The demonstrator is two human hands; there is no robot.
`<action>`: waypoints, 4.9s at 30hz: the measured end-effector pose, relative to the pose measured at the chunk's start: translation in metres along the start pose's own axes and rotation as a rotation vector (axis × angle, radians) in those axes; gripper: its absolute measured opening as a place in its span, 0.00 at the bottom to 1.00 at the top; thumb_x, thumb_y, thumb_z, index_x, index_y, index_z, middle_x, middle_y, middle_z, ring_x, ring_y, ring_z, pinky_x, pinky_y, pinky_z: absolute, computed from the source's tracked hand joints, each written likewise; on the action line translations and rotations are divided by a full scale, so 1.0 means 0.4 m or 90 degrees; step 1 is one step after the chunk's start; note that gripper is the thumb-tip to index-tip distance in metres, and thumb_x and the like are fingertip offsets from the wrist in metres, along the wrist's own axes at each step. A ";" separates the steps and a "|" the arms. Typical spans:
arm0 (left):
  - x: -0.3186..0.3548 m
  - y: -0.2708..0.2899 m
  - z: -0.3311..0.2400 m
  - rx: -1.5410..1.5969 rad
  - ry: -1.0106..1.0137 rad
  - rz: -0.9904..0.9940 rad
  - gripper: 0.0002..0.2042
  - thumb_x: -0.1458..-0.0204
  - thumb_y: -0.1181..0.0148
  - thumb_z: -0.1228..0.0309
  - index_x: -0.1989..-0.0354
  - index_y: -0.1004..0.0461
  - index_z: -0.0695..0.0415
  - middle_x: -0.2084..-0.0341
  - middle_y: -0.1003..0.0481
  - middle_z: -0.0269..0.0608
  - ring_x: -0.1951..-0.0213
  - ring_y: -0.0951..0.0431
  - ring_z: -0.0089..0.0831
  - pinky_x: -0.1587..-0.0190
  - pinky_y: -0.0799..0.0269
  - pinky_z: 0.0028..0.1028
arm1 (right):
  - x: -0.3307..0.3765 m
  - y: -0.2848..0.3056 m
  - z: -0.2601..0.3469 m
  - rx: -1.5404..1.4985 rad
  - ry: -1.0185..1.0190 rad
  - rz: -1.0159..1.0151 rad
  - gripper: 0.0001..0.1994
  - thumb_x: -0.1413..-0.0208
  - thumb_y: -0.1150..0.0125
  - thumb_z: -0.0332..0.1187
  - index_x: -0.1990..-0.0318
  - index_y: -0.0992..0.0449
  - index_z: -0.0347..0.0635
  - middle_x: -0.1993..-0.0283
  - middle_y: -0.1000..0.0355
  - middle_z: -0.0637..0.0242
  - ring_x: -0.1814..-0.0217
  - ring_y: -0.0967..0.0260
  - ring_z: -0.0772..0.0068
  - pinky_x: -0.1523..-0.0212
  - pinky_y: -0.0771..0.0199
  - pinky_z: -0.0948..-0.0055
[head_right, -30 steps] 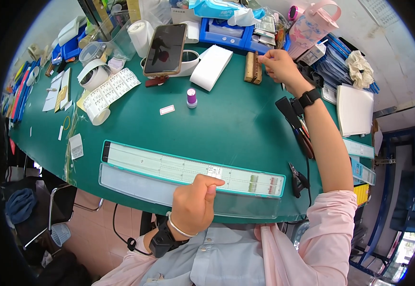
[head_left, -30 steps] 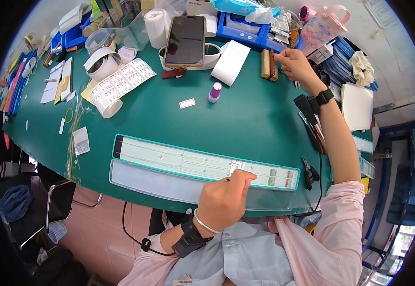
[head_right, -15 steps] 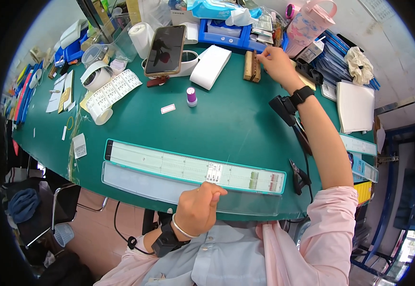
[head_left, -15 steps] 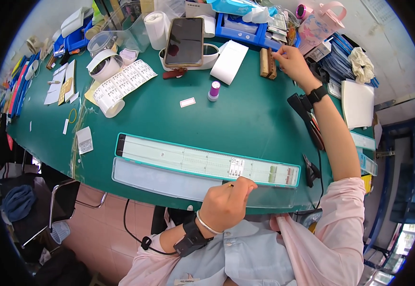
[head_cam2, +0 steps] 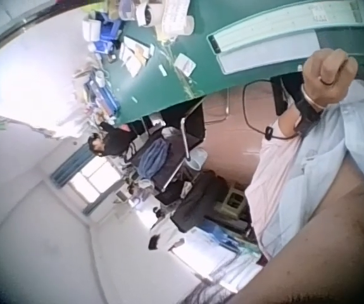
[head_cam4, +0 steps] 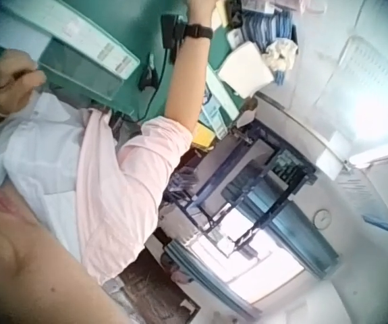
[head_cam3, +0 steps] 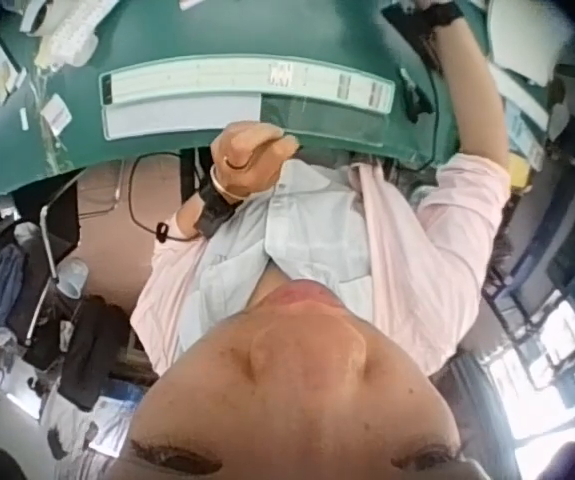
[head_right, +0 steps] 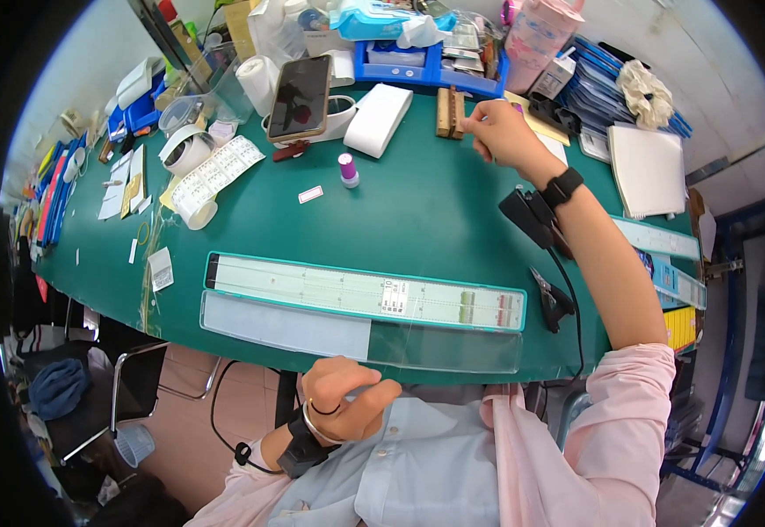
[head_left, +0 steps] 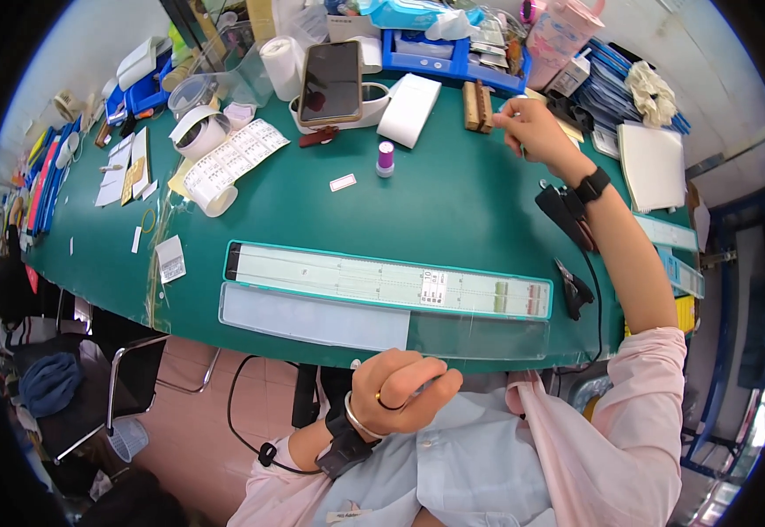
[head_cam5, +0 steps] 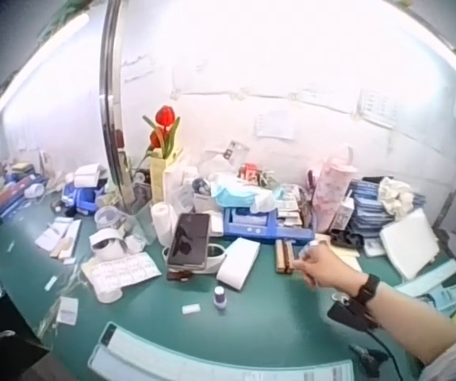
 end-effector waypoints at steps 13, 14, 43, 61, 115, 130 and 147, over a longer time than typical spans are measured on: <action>0.167 -0.160 0.046 0.704 0.700 0.208 0.18 0.31 0.48 0.69 0.38 0.31 0.67 0.59 0.21 0.42 0.65 0.27 0.20 0.64 0.30 0.22 | 0.337 0.192 -0.131 0.307 0.148 -0.157 0.10 0.42 0.33 0.33 0.64 0.23 0.35 0.64 0.21 0.56 0.62 0.22 0.57 0.60 0.23 0.62; 0.165 -0.156 0.045 0.701 0.699 0.207 0.18 0.31 0.48 0.69 0.38 0.31 0.67 0.59 0.21 0.42 0.65 0.27 0.20 0.64 0.30 0.22 | 0.354 0.177 -0.132 0.305 0.151 -0.158 0.10 0.42 0.33 0.33 0.64 0.23 0.35 0.64 0.21 0.56 0.62 0.22 0.57 0.60 0.23 0.62; 0.077 -0.098 0.017 0.498 0.386 0.301 0.13 0.45 0.31 0.74 0.52 0.21 0.58 0.51 0.33 0.37 0.60 0.33 0.22 0.54 0.33 0.23 | 0.462 0.066 -0.130 0.454 0.213 -0.133 0.09 0.42 0.46 0.24 0.56 0.33 0.29 0.57 0.30 0.45 0.54 0.30 0.41 0.51 0.27 0.51; 0.149 -0.165 0.014 0.626 0.571 0.482 0.18 0.45 0.30 0.73 0.53 0.35 0.59 0.78 0.32 0.28 0.74 0.39 0.19 0.66 0.41 0.23 | 0.684 -0.159 0.170 0.450 0.516 0.060 0.11 0.50 0.32 0.27 0.61 0.27 0.39 0.66 0.31 0.60 0.67 0.27 0.58 0.69 0.28 0.63; 0.092 -0.119 0.066 0.547 0.590 0.239 0.24 0.39 0.41 0.81 0.34 0.35 0.65 0.55 0.17 0.50 0.58 0.15 0.30 0.61 0.18 0.24 | 0.877 -0.290 -0.037 -0.204 0.062 0.283 0.12 0.29 0.47 0.37 0.50 0.25 0.37 0.78 0.36 0.69 0.82 0.39 0.77 0.78 0.40 0.73; 0.144 -0.178 0.082 0.846 0.890 0.231 0.27 0.44 0.35 0.78 0.40 0.43 0.60 0.72 0.23 0.35 0.63 0.17 0.27 0.68 0.21 0.23 | 0.855 -0.215 0.151 0.485 0.628 -0.064 0.17 0.57 0.33 0.30 0.57 0.22 0.35 0.74 0.38 0.70 0.76 0.39 0.71 0.77 0.43 0.70; 0.092 -0.162 0.095 0.818 0.768 0.294 0.20 0.44 0.34 0.81 0.51 0.40 0.56 0.69 0.23 0.39 0.62 0.19 0.23 0.63 0.19 0.22 | 0.571 -0.090 0.156 0.697 0.377 -0.185 0.20 0.46 0.40 0.28 0.44 0.27 0.39 0.48 0.26 0.61 0.40 0.29 0.55 0.42 0.31 0.54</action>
Point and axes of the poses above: each hand's wrist, its own x-axis away from the middle knuckle, its own y-axis out of the back of the hand, z = x × y, the point moved 9 cm from there along -x, towards the middle knuckle
